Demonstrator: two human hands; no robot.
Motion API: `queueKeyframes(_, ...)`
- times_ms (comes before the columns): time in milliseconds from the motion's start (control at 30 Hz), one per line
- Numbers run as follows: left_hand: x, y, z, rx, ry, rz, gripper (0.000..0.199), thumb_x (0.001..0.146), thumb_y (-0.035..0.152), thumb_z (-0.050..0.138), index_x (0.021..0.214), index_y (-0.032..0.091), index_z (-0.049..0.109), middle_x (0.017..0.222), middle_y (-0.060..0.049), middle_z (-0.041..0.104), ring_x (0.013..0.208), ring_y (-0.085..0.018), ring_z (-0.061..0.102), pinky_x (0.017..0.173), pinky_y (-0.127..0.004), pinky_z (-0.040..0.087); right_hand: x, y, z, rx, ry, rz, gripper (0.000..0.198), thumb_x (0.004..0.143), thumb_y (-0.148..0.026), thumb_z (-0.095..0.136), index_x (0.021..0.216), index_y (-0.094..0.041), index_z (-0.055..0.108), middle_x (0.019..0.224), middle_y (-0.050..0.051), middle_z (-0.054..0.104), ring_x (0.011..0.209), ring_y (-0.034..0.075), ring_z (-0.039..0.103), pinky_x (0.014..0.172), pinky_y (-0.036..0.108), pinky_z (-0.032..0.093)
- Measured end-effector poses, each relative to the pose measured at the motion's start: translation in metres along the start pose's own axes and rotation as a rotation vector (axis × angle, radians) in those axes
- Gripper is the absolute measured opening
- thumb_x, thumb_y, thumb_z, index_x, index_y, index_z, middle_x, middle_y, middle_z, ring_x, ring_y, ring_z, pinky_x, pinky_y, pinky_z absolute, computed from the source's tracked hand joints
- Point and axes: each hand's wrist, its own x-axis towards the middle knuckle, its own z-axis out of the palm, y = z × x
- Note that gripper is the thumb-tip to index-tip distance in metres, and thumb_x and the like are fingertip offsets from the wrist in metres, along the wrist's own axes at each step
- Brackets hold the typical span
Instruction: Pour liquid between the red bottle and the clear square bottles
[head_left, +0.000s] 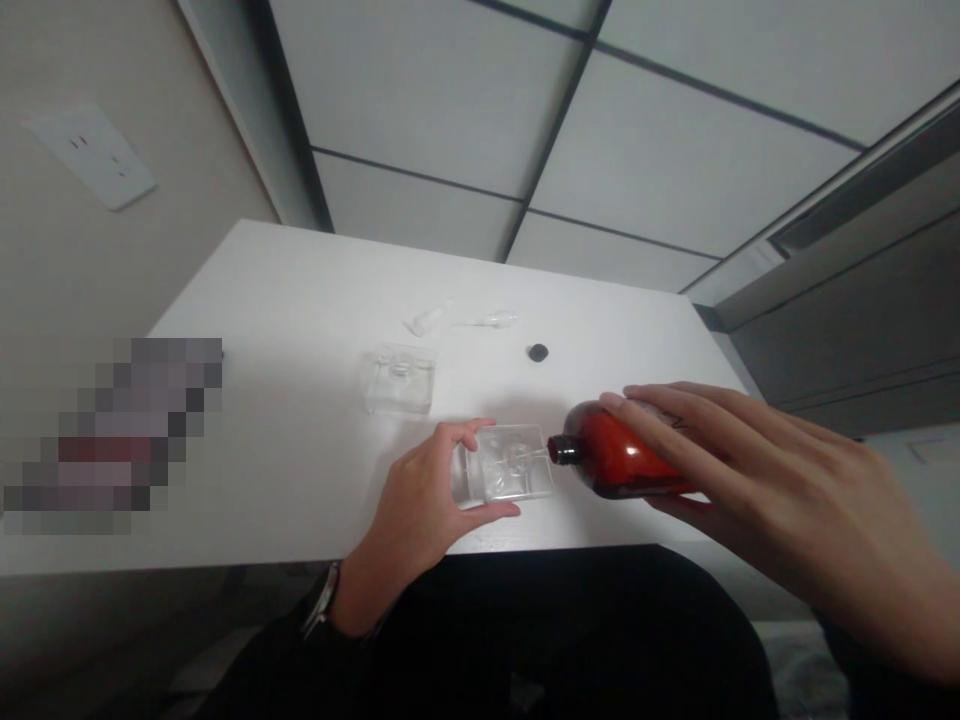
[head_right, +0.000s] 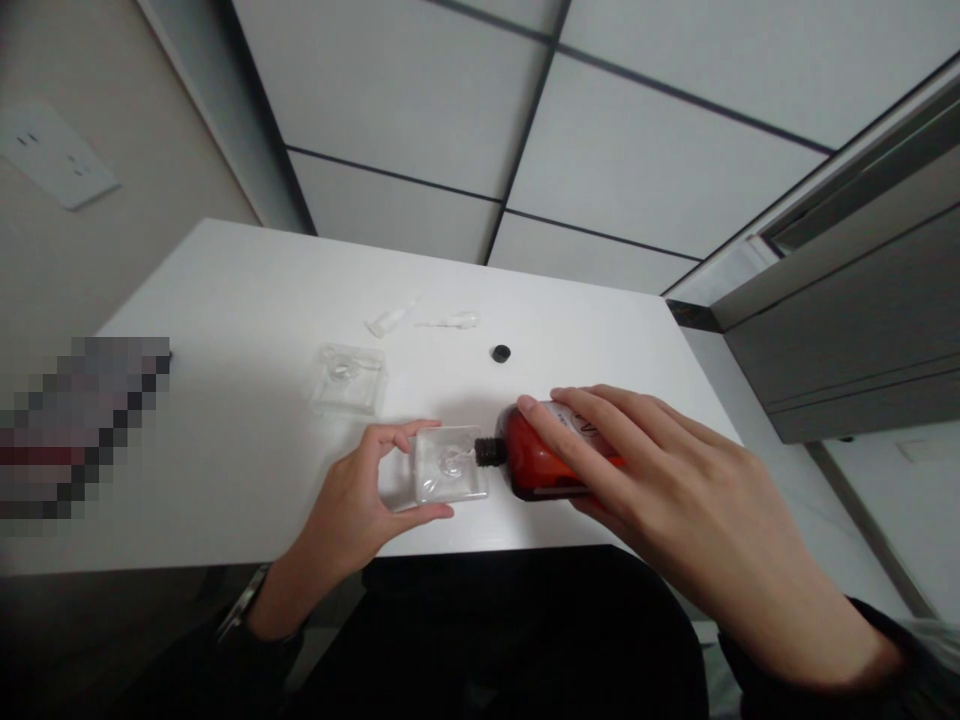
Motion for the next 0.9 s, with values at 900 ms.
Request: queueKeyframes(900, 0.0012, 0.0017, -0.001, -0.004, -0.009, -0.01, 0.069, 0.067, 0.03, 0.1, 0.111, 0.027, 0.047, 0.136, -0.011, 0.073, 0.117, -0.034, 0.076, 0.095, -0.049, 0.061, 0.0031, -0.0003, -0.0078, 0.011, -0.039, 0.003, 0.043, 0.105, -0.014, 0.045, 0.147, -0.015, 0.052, 0.126, 0.016, 0.073, 0.107, 0.033, 0.072, 0.069, 0.041, 0.06)
